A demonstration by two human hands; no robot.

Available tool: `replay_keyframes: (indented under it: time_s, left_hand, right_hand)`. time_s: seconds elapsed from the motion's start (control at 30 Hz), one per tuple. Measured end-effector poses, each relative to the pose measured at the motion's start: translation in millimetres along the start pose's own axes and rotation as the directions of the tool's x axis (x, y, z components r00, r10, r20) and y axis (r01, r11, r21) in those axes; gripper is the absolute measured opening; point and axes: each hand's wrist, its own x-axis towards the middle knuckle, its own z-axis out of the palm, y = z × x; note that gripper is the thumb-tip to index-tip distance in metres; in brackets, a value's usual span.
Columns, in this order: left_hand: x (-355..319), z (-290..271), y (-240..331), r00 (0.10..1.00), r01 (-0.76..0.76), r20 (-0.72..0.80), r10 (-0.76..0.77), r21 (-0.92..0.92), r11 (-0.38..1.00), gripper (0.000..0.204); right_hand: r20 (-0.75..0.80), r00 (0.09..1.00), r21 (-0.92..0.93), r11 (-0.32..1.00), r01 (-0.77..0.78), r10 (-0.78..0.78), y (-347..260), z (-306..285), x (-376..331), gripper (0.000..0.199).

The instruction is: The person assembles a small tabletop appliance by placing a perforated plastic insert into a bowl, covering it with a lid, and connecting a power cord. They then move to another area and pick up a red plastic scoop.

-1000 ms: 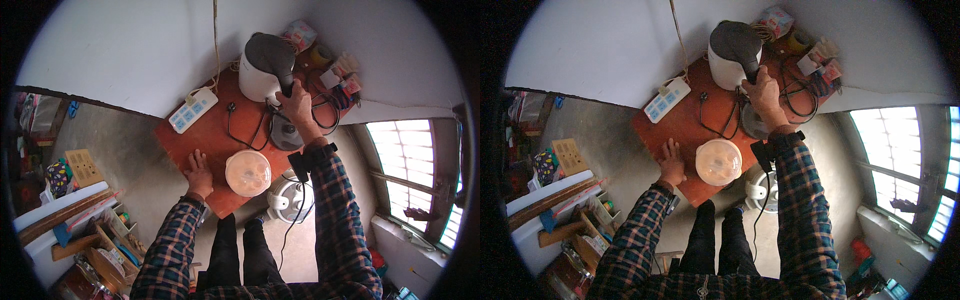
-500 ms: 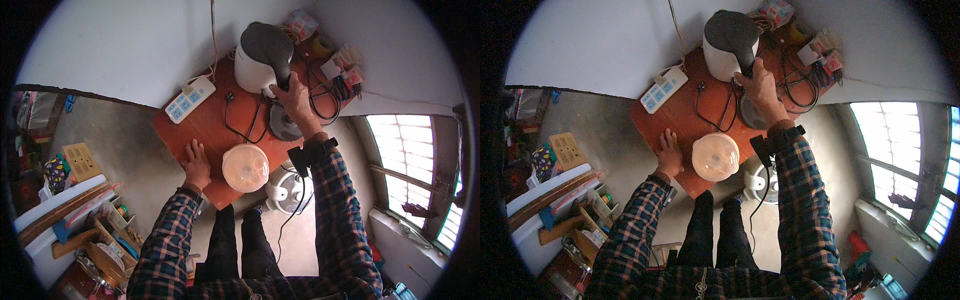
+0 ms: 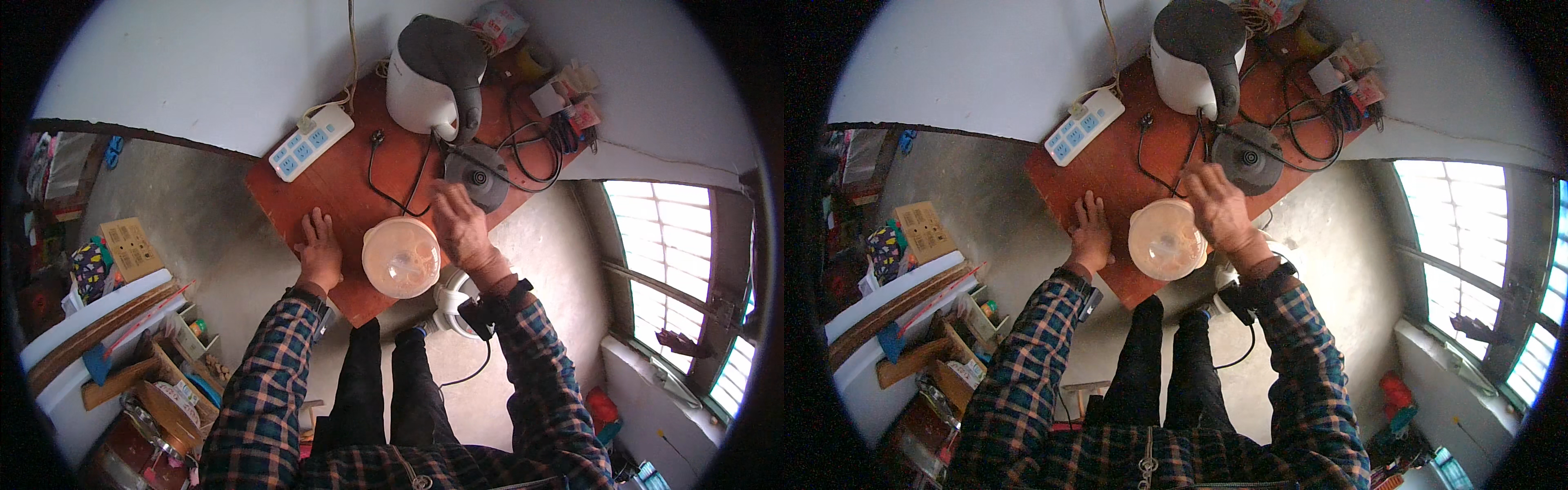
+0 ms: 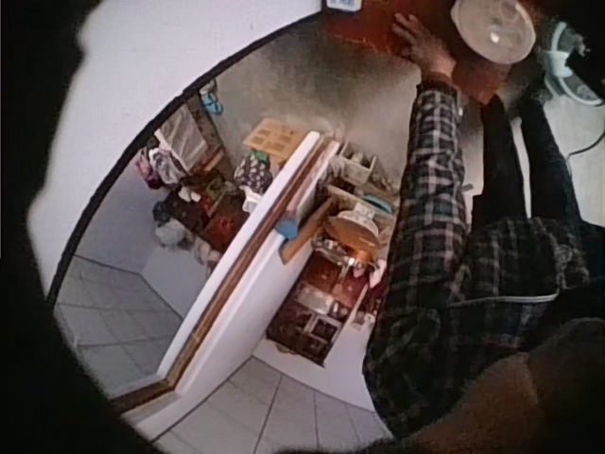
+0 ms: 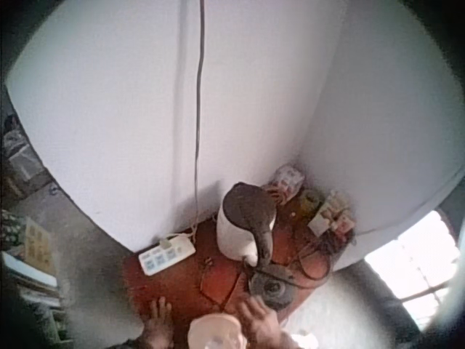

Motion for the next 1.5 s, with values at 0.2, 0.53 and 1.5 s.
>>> replay_keyframes:
  time_s: [0.2, 0.53, 1.5]
  left_hand:
    - [0, -1, -1, 1.000, 0.005, -0.009, -0.005, -0.048, 0.999, 0.123]
    - [2, 8, -1, 0.998, -0.012, -0.067, 0.005, -0.104, 0.995, 0.099]
    - [3, -1, -2, 0.999, -0.045, 0.032, 0.044, 0.028, 0.999, 0.105]
  right_hand:
    - [0.495, 0.867, -0.112, 0.994, 0.008, 0.049, -10, 21, 42, 0.028]
    - [0.664, 0.747, -0.330, 0.909, 0.256, 0.030, 23, 67, 44, 0.009]
    - [0.130, 0.989, 0.230, 0.968, -0.097, 0.068, -33, 2, 39, 0.017]
